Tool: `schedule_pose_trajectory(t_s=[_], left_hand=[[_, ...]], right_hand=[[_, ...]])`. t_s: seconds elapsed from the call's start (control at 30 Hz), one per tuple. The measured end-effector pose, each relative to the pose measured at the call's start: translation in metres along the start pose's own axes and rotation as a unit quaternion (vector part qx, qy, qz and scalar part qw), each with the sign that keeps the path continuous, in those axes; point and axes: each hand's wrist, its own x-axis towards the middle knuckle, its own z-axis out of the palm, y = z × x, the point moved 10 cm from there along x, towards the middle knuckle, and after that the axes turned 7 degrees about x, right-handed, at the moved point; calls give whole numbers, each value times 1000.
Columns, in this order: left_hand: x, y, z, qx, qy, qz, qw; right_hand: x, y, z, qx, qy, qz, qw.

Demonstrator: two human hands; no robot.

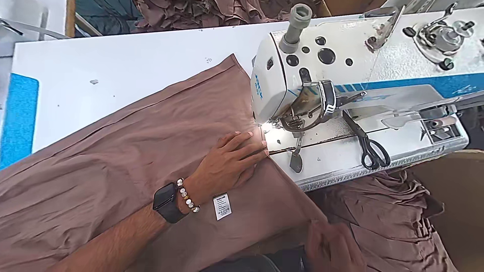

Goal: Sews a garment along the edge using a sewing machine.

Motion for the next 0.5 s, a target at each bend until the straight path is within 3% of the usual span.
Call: schedule_pose_trajectory(t_s=[0.03, 0.1, 0.13, 0.17, 0.3, 0.4, 0.5], left_hand=[[0, 0, 0, 1, 2, -1, 1000], [0, 1, 0, 1, 5, 0, 1000], [-1, 1, 0, -3, 6, 3, 1000], [0, 1, 0, -5, 8, 6, 1000], [-2, 1, -1, -8, 9, 4, 1000], [0, -1, -2, 5, 8, 1, 1000], [0, -2, -1, 8, 8, 3, 1000]], right_hand=[[9, 4, 7, -37, -86, 20, 995], [11, 11, 40, -59, -319, 62, 944], [9, 6, 52, -42, -382, 58, 921], [18, -3, 59, -13, -376, 41, 926], [69, -36, 81, 67, -164, 14, 984], [72, -37, 106, 27, -90, -27, 995], [62, -42, 100, 18, -70, -66, 995]])
